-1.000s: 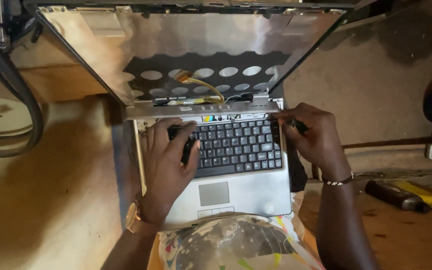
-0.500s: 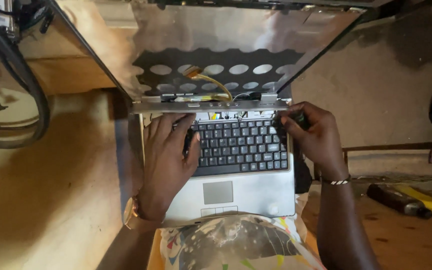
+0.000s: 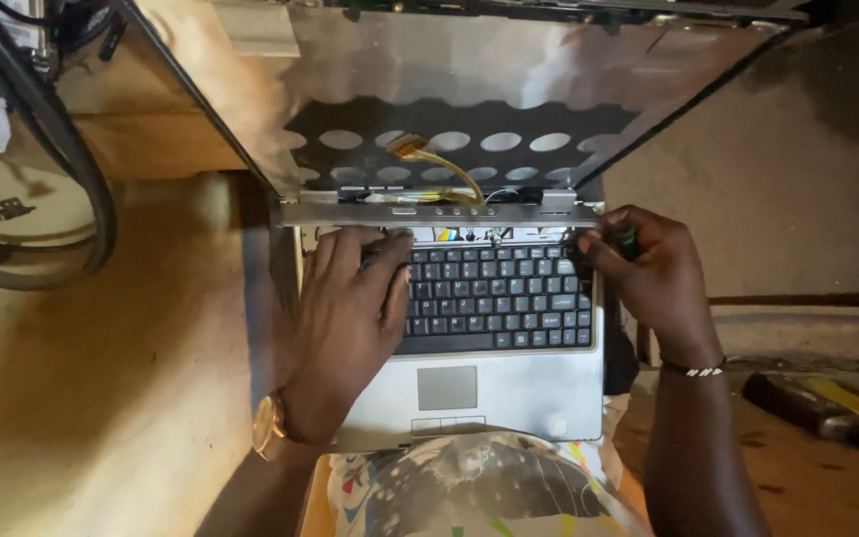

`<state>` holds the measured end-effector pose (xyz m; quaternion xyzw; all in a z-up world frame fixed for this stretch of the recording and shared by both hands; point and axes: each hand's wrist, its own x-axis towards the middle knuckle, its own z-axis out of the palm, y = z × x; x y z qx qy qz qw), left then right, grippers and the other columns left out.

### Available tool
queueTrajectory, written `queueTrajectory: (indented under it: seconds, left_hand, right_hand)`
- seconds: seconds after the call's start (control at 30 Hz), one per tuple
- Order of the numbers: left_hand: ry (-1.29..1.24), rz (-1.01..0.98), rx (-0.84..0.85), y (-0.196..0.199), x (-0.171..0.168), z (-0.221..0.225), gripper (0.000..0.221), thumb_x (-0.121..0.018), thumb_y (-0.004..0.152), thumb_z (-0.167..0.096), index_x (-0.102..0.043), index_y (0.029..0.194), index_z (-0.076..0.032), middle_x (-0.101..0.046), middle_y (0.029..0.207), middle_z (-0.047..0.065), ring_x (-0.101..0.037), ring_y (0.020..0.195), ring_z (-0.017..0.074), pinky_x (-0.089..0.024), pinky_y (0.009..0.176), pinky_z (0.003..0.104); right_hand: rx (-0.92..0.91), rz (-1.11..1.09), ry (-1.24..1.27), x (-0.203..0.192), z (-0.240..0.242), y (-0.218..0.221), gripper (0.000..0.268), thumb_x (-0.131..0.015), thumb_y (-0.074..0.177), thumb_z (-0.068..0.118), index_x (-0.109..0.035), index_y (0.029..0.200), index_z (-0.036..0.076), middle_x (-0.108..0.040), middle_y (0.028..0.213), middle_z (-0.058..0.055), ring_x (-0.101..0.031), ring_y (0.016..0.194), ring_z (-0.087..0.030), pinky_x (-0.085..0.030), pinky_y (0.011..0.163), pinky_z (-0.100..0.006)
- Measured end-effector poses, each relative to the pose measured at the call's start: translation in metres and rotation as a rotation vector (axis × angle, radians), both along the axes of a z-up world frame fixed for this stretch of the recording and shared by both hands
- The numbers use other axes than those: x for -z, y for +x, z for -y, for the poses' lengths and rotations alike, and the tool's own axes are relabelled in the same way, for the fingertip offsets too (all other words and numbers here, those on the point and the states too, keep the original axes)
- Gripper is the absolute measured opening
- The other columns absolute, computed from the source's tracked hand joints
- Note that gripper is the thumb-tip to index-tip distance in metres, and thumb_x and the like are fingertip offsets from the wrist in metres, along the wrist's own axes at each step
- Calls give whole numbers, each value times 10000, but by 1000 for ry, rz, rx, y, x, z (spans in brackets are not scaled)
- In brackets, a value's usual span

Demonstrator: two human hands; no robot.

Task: Disassembling a laptop by removing the keyboard and internal metal frame using a screwdriver.

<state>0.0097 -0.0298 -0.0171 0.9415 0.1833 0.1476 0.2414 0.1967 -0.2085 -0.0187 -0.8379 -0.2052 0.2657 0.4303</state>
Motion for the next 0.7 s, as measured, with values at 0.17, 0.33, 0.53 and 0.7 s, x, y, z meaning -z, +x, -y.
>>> queueTrajectory:
  seconds: [0.17, 0.33, 0.53, 0.7]
  left_hand:
    - [-21, -16, 9, -1, 3, -4, 236, -503, 822, -99, -617, 1028, -81, -497, 948, 113, -495, 929, 296, -407, 720, 399]
    - [-121, -16, 42, -5, 3, -10, 299, -574, 754, -7, -602, 1048, -59, -518, 953, 135, -494, 945, 324, -392, 787, 427]
    - [96, -86, -78, -28, -10, -36, 341, -558, 690, 54, -574, 1020, -33, -556, 991, 147, -486, 831, 326, -406, 683, 420]
    - [-46, -185, -140, -37, -15, -43, 316, -479, 730, -48, -566, 1033, -68, -543, 948, 143, -510, 831, 314, -418, 620, 412]
  right_hand:
    - [-1, -58, 24, 2, -1, 2, 46, -640, 790, 9, -598, 777, -5, -518, 596, -80, -472, 603, -142, -391, 577, -266]
    - [-12, 0, -56, -3, -5, -1, 66, -655, 781, 23, -606, 812, -10, -535, 596, -123, -493, 583, -163, -390, 560, -290]
    - [-37, -2, -125, 5, 0, 1, 83, -605, 832, 49, -545, 775, 45, -564, 737, -27, -508, 677, -110, -387, 592, -243]
    - [-42, -10, -124, -1, -3, -1, 28, -569, 799, 12, -571, 819, 31, -591, 794, -32, -526, 731, -119, -405, 619, -257]
